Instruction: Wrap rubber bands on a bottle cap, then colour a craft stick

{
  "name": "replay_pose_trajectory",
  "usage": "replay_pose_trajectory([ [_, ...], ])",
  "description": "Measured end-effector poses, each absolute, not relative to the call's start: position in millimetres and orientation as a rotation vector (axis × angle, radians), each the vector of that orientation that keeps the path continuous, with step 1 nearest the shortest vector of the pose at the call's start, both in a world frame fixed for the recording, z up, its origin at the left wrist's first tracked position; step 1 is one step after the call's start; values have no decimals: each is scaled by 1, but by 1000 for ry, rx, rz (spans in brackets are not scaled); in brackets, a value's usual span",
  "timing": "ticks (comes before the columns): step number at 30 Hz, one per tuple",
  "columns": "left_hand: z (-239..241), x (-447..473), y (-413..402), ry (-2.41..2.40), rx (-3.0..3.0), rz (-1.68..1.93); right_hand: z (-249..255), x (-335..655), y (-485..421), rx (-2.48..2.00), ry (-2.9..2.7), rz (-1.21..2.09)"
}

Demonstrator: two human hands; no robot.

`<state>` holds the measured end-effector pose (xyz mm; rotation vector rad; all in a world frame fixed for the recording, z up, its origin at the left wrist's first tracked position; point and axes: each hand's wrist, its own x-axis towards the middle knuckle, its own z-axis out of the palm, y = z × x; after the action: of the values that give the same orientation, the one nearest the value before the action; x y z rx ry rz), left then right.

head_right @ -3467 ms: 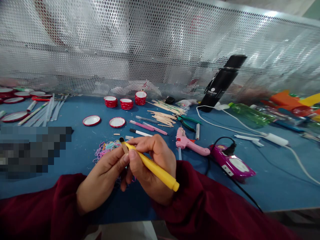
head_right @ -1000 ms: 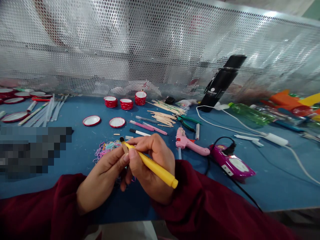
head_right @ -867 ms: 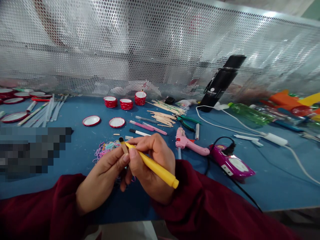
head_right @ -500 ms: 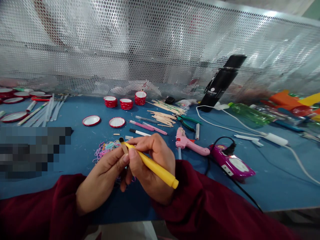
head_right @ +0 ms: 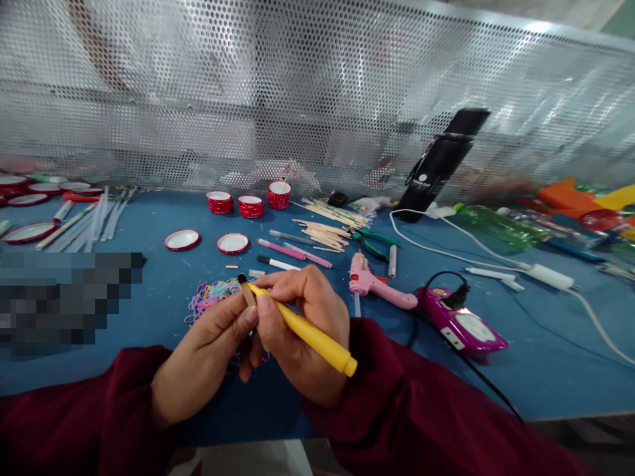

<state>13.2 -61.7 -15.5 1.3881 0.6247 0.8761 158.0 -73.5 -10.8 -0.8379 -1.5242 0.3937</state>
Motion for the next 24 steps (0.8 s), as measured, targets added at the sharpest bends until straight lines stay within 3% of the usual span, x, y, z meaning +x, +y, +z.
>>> replay_pose_trajectory([
  [24, -20, 11, -61, 688, 1452, 869, -13, 157, -73, -821, -1548, 387],
])
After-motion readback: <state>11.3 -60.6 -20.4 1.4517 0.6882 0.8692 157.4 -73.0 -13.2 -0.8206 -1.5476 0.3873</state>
